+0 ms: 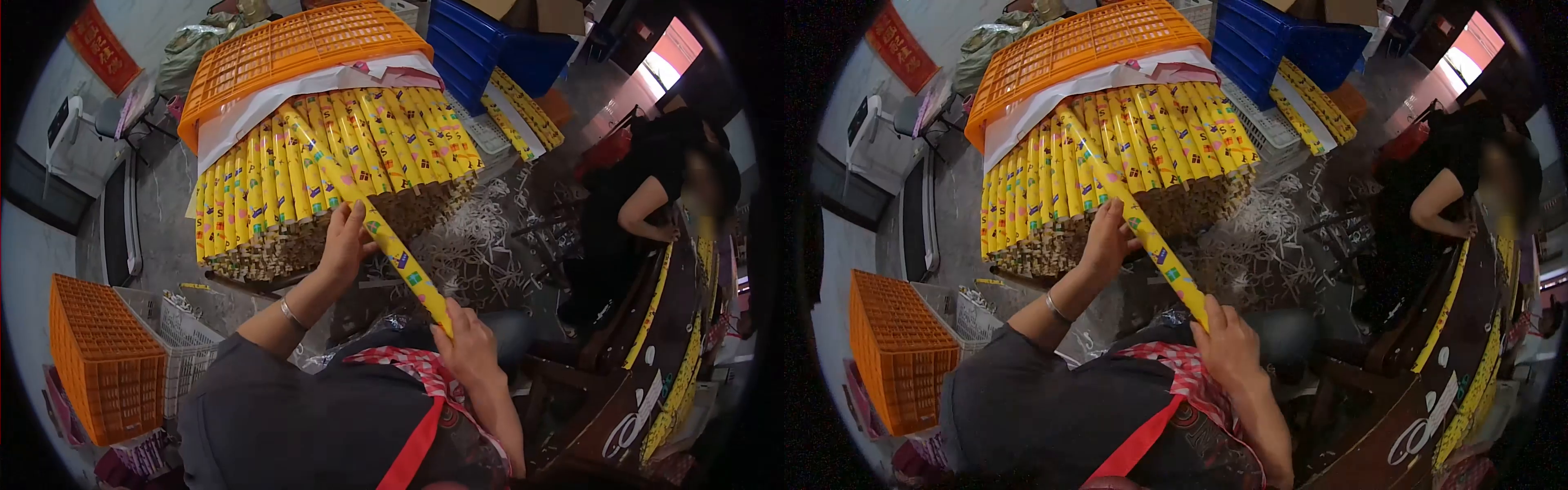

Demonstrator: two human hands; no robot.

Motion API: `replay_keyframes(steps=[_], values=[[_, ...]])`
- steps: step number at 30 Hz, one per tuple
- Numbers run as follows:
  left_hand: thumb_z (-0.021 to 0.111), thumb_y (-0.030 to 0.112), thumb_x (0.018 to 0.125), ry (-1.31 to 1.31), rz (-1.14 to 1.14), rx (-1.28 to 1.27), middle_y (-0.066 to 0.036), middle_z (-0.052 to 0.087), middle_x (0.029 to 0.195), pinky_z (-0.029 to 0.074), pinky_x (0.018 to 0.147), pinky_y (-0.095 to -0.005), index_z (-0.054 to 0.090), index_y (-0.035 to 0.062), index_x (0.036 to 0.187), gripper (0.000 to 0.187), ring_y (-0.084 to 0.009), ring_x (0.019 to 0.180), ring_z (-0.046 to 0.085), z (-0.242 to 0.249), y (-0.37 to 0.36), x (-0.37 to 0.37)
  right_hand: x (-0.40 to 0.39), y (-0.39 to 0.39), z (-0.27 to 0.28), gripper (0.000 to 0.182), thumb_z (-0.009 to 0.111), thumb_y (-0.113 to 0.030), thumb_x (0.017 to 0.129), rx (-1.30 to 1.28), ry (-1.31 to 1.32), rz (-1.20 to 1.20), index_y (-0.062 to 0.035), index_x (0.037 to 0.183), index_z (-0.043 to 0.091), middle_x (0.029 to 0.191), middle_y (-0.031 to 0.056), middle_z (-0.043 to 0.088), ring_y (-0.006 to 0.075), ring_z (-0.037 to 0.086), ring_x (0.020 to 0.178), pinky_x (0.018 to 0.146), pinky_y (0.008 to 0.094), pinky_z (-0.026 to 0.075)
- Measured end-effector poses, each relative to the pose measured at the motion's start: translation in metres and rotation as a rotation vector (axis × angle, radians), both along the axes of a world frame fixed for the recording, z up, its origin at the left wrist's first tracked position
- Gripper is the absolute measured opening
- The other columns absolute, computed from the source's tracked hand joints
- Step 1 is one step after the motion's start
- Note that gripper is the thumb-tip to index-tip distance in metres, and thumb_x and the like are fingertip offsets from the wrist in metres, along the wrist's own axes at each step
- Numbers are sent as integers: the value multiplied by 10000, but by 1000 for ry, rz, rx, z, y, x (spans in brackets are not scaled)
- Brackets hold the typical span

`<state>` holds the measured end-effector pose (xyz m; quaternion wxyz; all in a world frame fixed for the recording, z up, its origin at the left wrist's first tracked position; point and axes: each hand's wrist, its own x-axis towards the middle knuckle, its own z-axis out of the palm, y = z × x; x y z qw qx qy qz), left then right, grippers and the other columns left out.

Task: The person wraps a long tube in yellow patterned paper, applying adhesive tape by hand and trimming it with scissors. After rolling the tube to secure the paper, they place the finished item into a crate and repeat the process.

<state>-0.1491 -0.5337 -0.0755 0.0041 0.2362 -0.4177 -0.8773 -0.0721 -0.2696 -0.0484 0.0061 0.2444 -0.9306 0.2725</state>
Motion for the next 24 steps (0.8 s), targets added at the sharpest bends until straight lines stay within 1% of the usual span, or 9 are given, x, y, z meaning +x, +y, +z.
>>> replay_keyframes(steps=[3,6,9,12,14,15,17,20,24], values=[[612,188,972,158,126,-164,-53,614,952,520,545,-283,467,73,1163,267,-167,799,643,-18,-1,-15,8,-10,-5,588,738,-245,841,-136,-18,51,-14,1325,498,1065,176,634,385,639,920,774,455,532],[541,105,970,77,171,-160,-83,614,925,532,588,-335,480,53,1143,191,-187,785,636,3,-12,-14,12,-1,3,579,719,-303,850,-79,68,68,-7,1312,535,1095,172,611,364,612,970,766,443,536],[486,178,982,52,249,-270,-89,599,917,536,619,-376,491,57,1168,221,-219,746,616,6,-44,-24,14,15,-10,573,722,-330,845,17,49,93,-4,1288,561,1120,178,617,362,598,1005,789,435,533],[465,171,988,60,246,-287,-126,602,938,549,689,-420,485,1,1156,240,-254,784,633,-3,-94,-33,22,24,-20,581,723,-340,842,39,15,72,-1,1286,562,1093,175,623,362,599,999,799,436,530],[454,177,996,6,126,-236,-156,611,980,559,719,-448,480,-16,1162,256,-271,828,646,-3,-135,-31,27,28,-27,556,722,-346,837,43,-7,58,5,1247,587,1082,183,634,369,607,995,810,441,525],[486,126,971,9,198,-276,-132,604,911,585,683,-457,500,-54,1087,215,-294,788,656,11,-138,-28,29,30,-30,534,721,-353,832,51,-30,45,10,1207,611,1072,190,644,375,615,992,821,445,521],[479,139,981,-41,144,-394,-131,623,919,591,688,-460,518,-53,1106,232,-295,803,675,18,-173,-20,34,32,-33,520,717,-351,836,65,-55,45,12,1194,614,1044,182,646,370,618,968,799,448,522],[480,137,982,-128,104,-512,-134,654,972,596,693,-437,545,-50,1137,251,-261,803,686,37,-210,-8,38,35,-41,493,708,-347,844,104,-76,44,13,1169,619,996,168,650,362,623,923,760,451,523],[614,138,895,-169,133,-977,-60,641,826,476,602,-296,610,-51,1106,283,-146,682,593,-28,-289,-16,43,37,-57,484,709,-355,834,150,-53,49,-20,1171,614,920,152,637,349,621,883,726,443,535]])
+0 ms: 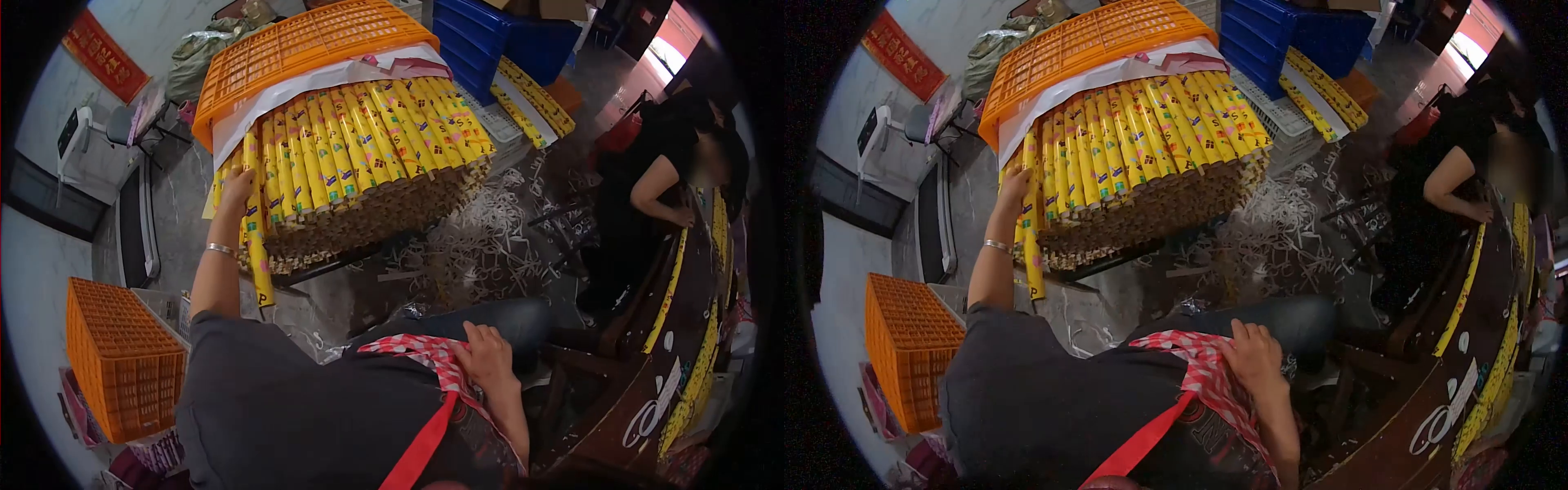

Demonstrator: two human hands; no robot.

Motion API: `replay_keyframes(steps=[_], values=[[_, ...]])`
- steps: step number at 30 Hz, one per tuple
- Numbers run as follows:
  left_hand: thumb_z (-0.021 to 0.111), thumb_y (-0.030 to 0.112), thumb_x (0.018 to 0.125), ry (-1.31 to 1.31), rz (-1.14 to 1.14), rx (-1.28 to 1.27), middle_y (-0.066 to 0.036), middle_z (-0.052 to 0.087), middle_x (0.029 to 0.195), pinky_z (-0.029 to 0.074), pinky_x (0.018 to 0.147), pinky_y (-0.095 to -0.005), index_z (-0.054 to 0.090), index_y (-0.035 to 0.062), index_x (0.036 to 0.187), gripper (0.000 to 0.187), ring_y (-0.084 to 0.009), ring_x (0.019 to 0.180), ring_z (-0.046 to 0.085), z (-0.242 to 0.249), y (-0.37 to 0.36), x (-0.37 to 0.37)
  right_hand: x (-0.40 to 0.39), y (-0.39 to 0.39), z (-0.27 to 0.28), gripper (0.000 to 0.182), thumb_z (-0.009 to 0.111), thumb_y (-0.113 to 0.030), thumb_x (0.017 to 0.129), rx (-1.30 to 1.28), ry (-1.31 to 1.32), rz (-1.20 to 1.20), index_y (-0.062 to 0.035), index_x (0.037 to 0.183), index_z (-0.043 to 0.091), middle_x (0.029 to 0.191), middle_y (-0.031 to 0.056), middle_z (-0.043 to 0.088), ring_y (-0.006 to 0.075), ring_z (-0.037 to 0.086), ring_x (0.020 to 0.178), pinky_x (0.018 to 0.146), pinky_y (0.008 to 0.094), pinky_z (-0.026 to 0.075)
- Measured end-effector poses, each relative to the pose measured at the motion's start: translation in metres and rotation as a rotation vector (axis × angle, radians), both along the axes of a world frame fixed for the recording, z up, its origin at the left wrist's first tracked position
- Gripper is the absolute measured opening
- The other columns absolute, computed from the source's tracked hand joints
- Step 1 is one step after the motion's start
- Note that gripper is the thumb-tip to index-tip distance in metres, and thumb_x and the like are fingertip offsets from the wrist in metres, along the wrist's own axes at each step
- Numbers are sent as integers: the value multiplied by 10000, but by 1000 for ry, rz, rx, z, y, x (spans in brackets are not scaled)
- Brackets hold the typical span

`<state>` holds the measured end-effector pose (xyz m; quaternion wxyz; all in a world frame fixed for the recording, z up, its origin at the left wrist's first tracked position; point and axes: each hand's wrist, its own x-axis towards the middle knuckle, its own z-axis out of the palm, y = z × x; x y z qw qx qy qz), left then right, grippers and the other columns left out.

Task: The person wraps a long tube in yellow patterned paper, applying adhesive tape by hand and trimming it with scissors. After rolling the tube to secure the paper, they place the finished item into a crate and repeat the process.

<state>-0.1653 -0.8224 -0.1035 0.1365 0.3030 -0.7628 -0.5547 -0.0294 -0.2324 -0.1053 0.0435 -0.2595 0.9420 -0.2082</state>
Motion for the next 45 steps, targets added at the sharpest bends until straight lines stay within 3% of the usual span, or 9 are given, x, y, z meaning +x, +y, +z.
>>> replay_keyframes(steps=[12,15,18,21,25,33,35,41,45], values=[[755,297,829,-22,178,-521,-123,737,998,522,779,-324,688,-29,1126,446,-189,883,697,-45,-80,-100,5,-5,-22,453,724,-349,816,98,-49,-27,-39,1130,621,890,141,642,338,635,850,685,449,542],[730,326,858,118,34,-120,-117,732,956,513,756,-325,684,-35,1146,463,-185,852,682,-34,-82,-90,6,-3,-23,453,726,-340,816,100,-55,-18,-39,1136,616,901,143,640,339,634,854,690,448,543],[692,346,901,-91,-42,-596,-125,720,916,507,703,-299,663,-44,1166,473,-159,794,670,-22,-46,-43,5,0,-23,453,727,-332,816,148,-82,-37,-40,1142,612,904,143,636,338,632,858,691,446,541],[691,349,891,-170,-5,-501,-141,727,976,524,776,-349,662,-41,1154,471,-213,860,696,12,16,-13,1,1,-27,444,723,-332,819,168,-136,-10,-45,1140,615,902,139,634,338,630,862,694,452,539],[667,308,938,-116,11,-611,-158,703,1125,525,845,-332,618,-44,1245,469,-237,1011,680,-6,-10,-35,-3,4,-9,442,727,-310,819,182,-147,-6,-43,1152,613,904,142,630,343,626,867,715,447,536],[673,292,890,-152,15,-616,-152,709,1093,532,834,-374,638,4,1227,445,-281,960,694,-8,-16,-53,-2,34,14,431,721,-232,847,200,-121,-188,20,1179,612,986,183,643,384,608,918,778,460,513],[665,274,897,-55,105,-1202,-142,689,1087,520,857,-403,659,28,1189,382,-314,997,663,-11,-3,-53,0,46,24,423,717,-224,855,187,-104,-249,25,1181,610,996,191,640,390,604,932,797,464,509],[549,242,969,259,-511,-1051,-174,647,1104,502,894,-435,638,34,1163,298,-363,1071,607,26,111,-149,20,121,52,357,668,-167,898,256,16,-521,42,1178,598,1047,206,624,398,595,948,821,452,495],[451,382,995,-64,-538,-964,-241,616,1222,472,942,-472,540,32,1307,477,-422,1164,547,12,126,-250,45,150,70,362,579,-221,996,415,-107,-742,-9,1288,553,1150,210,581,399,575,1021,807,502,504]])
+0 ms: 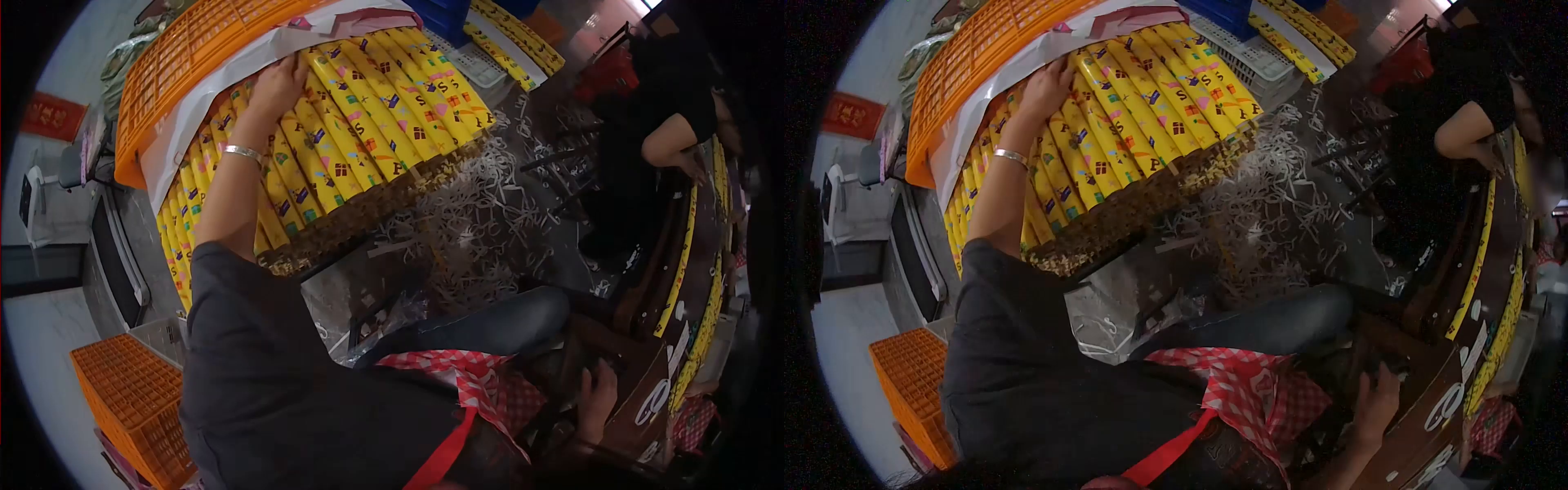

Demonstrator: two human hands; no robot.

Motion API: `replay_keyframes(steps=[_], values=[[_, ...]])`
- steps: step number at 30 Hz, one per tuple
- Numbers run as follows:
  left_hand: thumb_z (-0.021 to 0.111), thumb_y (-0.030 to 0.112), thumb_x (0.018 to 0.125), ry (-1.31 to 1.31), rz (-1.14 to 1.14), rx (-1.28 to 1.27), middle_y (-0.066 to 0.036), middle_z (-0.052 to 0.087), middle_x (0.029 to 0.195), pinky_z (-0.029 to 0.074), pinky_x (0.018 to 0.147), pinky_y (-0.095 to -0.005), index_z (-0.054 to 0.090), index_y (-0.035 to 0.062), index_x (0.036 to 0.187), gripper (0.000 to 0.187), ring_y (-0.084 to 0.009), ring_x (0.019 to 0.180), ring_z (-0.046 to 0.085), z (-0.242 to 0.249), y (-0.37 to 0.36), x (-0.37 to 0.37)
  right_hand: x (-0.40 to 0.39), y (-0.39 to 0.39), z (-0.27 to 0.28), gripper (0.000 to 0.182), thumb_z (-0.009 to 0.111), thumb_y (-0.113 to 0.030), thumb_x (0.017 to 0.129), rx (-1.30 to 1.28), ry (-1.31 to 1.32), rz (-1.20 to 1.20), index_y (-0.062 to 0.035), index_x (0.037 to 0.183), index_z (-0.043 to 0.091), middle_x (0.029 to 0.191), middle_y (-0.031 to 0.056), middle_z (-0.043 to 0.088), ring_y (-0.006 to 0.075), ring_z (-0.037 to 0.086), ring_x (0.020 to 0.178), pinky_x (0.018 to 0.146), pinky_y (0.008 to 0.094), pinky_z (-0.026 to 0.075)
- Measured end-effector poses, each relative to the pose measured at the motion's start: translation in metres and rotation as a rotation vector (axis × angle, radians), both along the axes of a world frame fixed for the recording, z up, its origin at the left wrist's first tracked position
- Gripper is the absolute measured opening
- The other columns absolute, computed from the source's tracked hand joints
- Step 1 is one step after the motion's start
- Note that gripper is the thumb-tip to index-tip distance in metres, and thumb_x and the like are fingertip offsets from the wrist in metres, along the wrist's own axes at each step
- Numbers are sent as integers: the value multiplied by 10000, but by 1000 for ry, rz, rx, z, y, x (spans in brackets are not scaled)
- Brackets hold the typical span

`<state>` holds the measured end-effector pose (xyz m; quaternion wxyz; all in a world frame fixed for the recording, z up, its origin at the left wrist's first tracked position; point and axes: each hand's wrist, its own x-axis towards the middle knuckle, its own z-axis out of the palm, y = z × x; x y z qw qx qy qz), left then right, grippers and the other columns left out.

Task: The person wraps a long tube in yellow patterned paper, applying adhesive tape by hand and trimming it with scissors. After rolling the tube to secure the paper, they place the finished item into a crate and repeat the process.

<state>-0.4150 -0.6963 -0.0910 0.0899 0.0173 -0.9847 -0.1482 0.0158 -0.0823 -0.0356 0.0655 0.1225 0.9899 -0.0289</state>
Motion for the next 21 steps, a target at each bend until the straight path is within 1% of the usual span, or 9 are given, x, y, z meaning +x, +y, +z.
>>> replay_keyframes(steps=[4,6,7,9,11,12,13,16,21], values=[[335,496,1005,283,-40,8,-265,562,1327,447,976,-506,426,66,1432,612,-436,1197,541,-31,-23,-70,14,-4,3,372,573,-227,1002,45,-84,-114,-25,1312,542,1163,201,580,385,585,1002,798,505,509],[307,524,1008,82,98,72,-236,545,1364,446,977,-510,427,114,1446,612,-414,1225,526,-11,-22,-77,19,-3,-7,370,573,-224,1002,27,-107,-150,-24,1312,545,1153,197,587,379,588,995,797,499,510],[288,550,1007,151,-77,-59,-211,546,1375,454,967,-513,461,142,1432,614,-413,1183,559,-19,-40,-92,17,-5,-9,369,573,-221,1002,6,-127,-173,-24,1313,547,1143,193,594,372,591,988,795,492,512],[283,550,1012,187,0,-2,-210,587,1314,460,959,-499,552,117,1340,605,-416,1141,582,-31,-50,-101,3,-8,-6,380,579,-229,999,0,-287,-227,-21,1315,547,1140,188,603,367,594,990,794,487,513],[339,495,1022,219,30,-160,-185,669,1170,506,864,-481,613,85,1257,546,-419,1018,633,-31,-46,-100,-7,-9,-11,390,585,-237,996,-7,-445,-274,-18,1317,547,1138,183,612,362,596,992,792,483,514],[372,466,1024,171,-1,-222,-170,691,1123,519,825,-475,627,72,1233,513,-417,978,647,-25,-41,-90,-5,-7,-18,398,599,-240,989,1,-365,-204,-21,1317,548,1138,181,619,358,599,992,786,482,513],[469,376,1015,310,-168,-186,-161,713,1054,525,765,-474,580,62,1283,428,-411,915,664,-24,-41,-82,-8,-9,-21,407,612,-242,981,6,-283,-134,-23,1318,549,1138,178,625,355,601,992,780,482,513],[527,300,1001,424,-241,-10,-172,704,1055,517,785,-482,531,65,1321,397,-416,941,657,-6,-17,-45,-32,-22,-20,422,624,-263,975,-84,-297,-114,-26,1316,551,1177,186,613,358,603,1012,792,499,520],[544,336,993,376,-305,-151,-208,638,1223,490,891,-471,478,75,1386,476,-425,1082,601,-6,-20,-30,-41,-27,-31,404,616,-277,981,-102,-361,-132,-47,1309,560,1205,200,594,373,600,1038,815,520,537]])
